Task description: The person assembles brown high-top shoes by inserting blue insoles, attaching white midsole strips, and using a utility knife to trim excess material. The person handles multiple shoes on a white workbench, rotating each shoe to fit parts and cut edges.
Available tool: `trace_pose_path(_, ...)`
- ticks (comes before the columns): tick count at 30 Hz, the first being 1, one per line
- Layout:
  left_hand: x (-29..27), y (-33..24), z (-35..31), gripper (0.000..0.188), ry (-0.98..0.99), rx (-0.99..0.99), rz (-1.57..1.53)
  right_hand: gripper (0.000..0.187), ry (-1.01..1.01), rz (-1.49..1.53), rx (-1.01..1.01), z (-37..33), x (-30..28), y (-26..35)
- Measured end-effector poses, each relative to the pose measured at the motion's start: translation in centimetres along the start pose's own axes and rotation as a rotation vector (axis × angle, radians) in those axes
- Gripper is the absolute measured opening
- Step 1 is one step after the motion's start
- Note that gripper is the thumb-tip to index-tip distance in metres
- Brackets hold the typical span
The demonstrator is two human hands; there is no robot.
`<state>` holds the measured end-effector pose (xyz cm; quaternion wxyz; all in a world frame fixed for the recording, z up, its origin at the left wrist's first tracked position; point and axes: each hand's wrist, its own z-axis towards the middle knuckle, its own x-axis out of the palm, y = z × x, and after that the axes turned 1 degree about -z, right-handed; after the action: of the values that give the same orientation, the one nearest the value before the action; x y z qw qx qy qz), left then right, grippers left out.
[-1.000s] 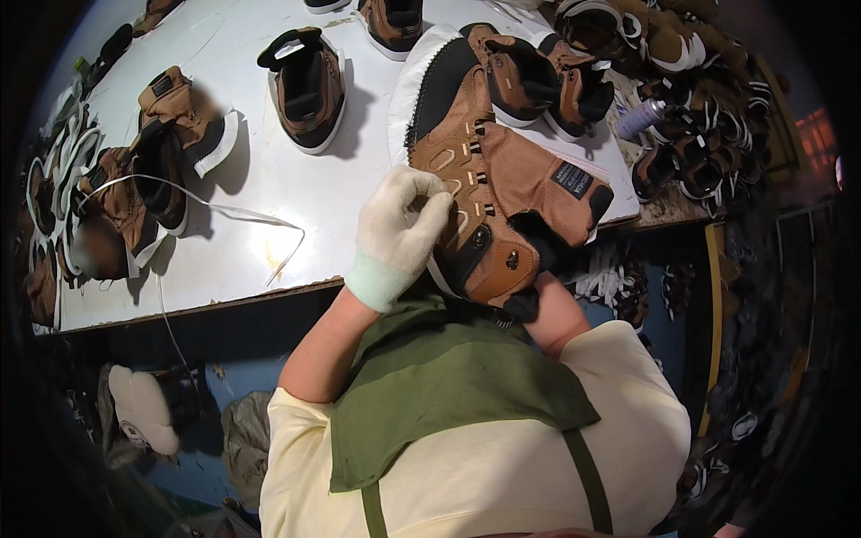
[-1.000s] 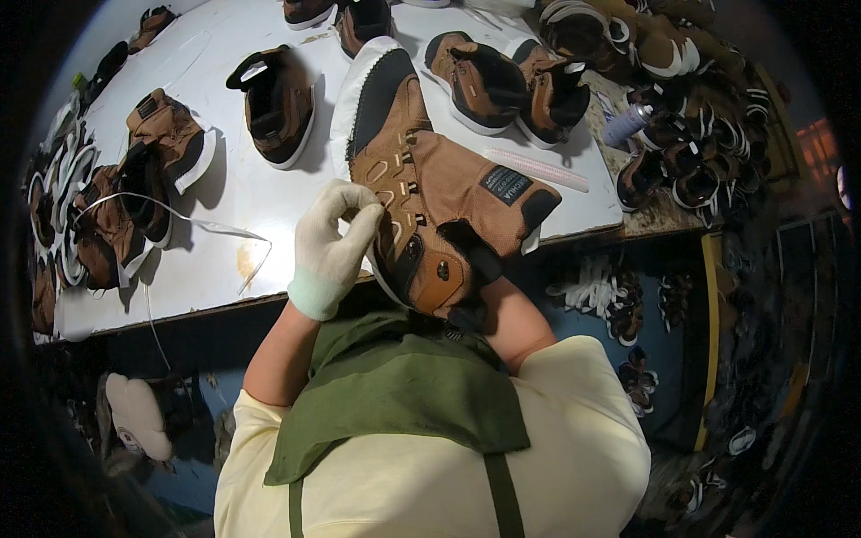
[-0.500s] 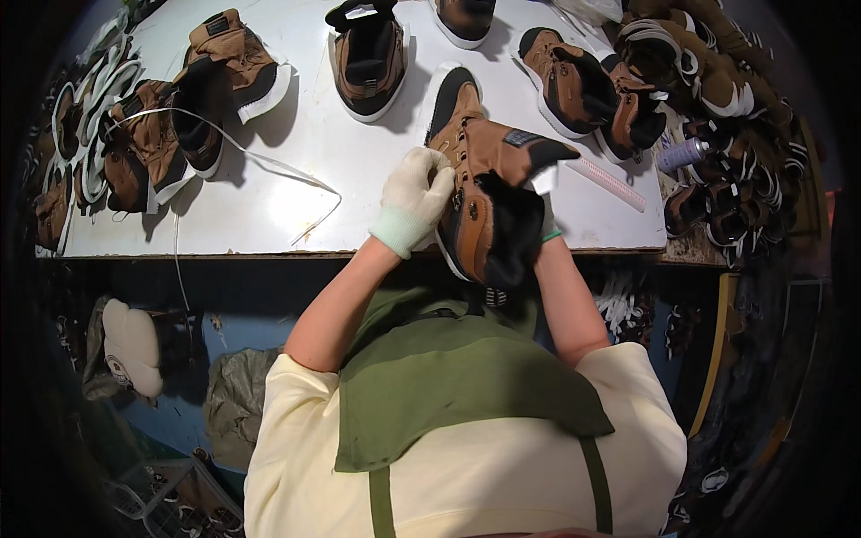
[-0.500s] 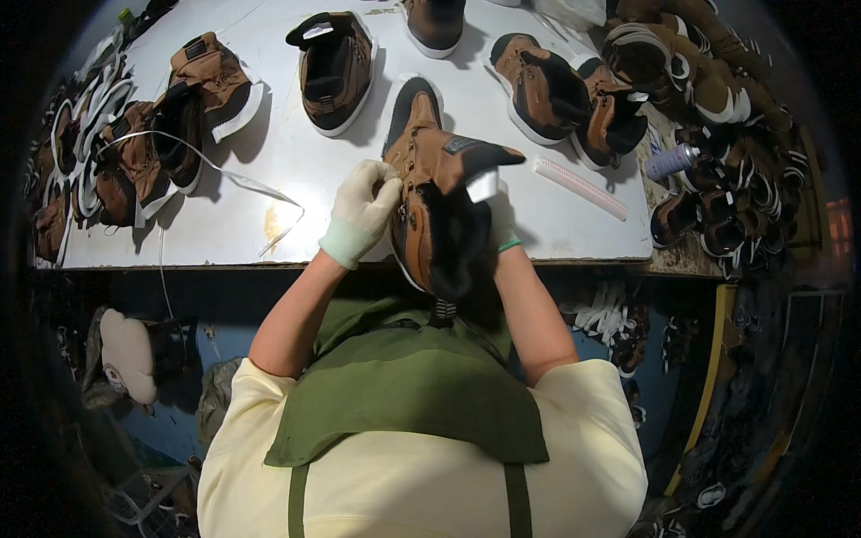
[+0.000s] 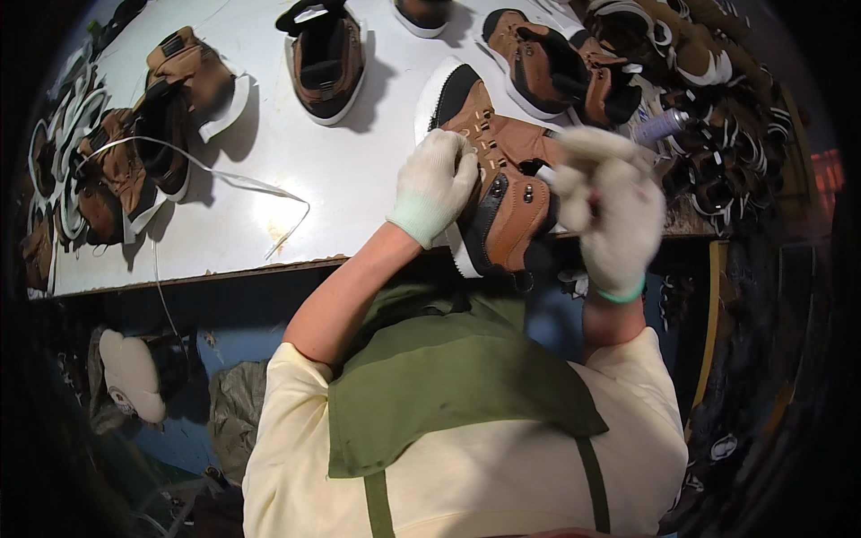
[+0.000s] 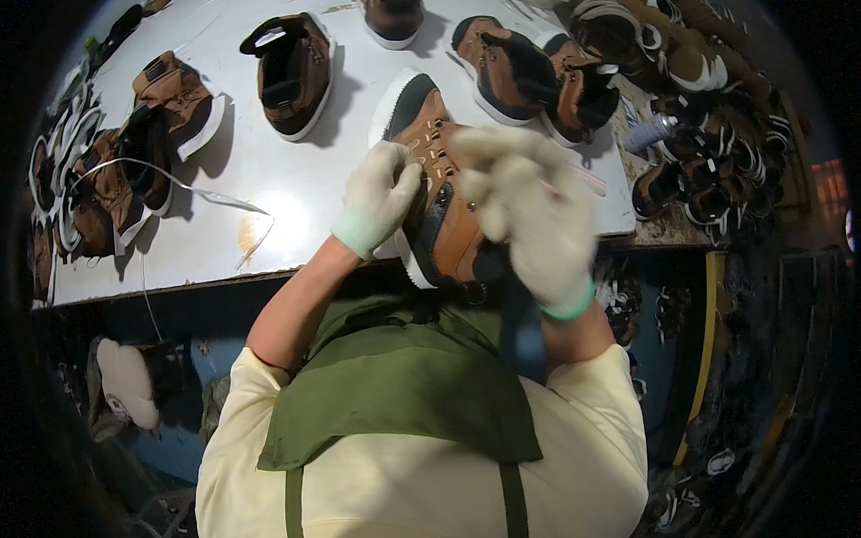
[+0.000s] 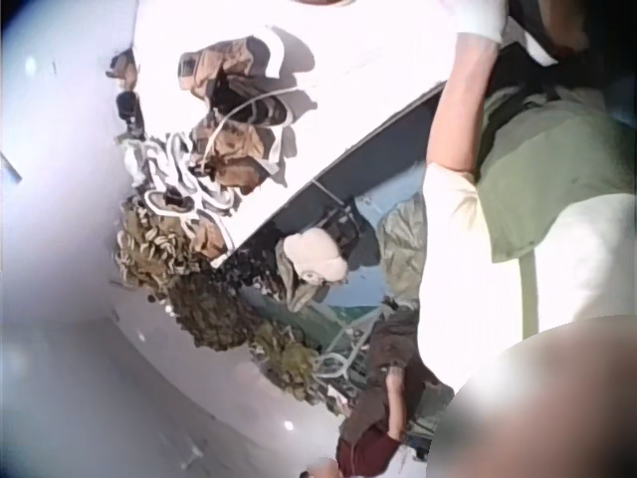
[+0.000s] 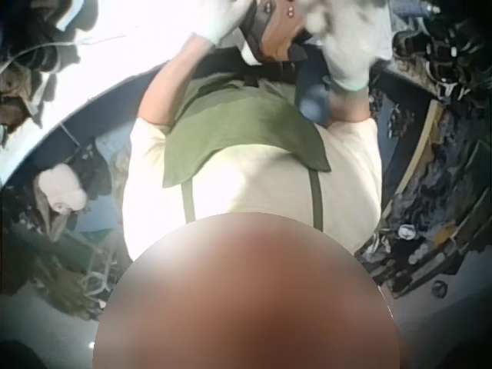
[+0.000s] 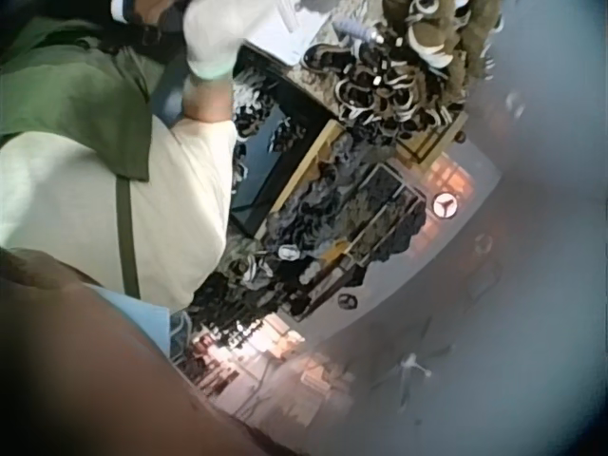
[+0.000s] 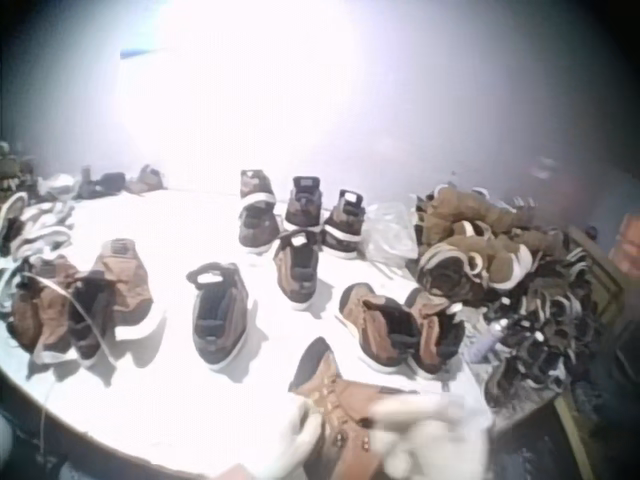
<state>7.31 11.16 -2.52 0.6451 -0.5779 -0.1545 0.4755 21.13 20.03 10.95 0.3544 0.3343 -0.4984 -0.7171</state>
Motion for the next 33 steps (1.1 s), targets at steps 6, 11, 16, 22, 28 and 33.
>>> trace_pose_path(6,1.1,1.1,1.7,0.015,0.076,0.098,0.118,0.031,0.130,-0.405,0.127,4.3,-2.0,-5.8)
trace_pose_path(11,1.2,0.7,2.1,0.015,0.162,0.121,0.101,0.031,0.201,-0.710,-0.098,3.7,-4.3,-7.8)
trace_pose_path(16,1.7,0.9,2.5,0.016,0.201,0.081,0.049,0.030,0.294,-0.907,-0.264,3.1,-6.7,-8.7)
trace_pose_path(22,2.1,-0.5,3.4,0.016,0.261,0.139,0.188,0.028,0.254,-1.027,-0.139,2.4,-6.2,-9.1)
trace_pose_path(28,2.3,-1.6,4.2,0.015,0.333,0.176,0.286,0.027,0.177,-0.979,-0.137,1.5,-6.7,-10.8)
trace_pose_path(33,2.7,-1.6,4.3,0.014,0.336,0.186,0.274,0.024,0.167,-0.886,-0.123,1.5,-6.8,-11.2)
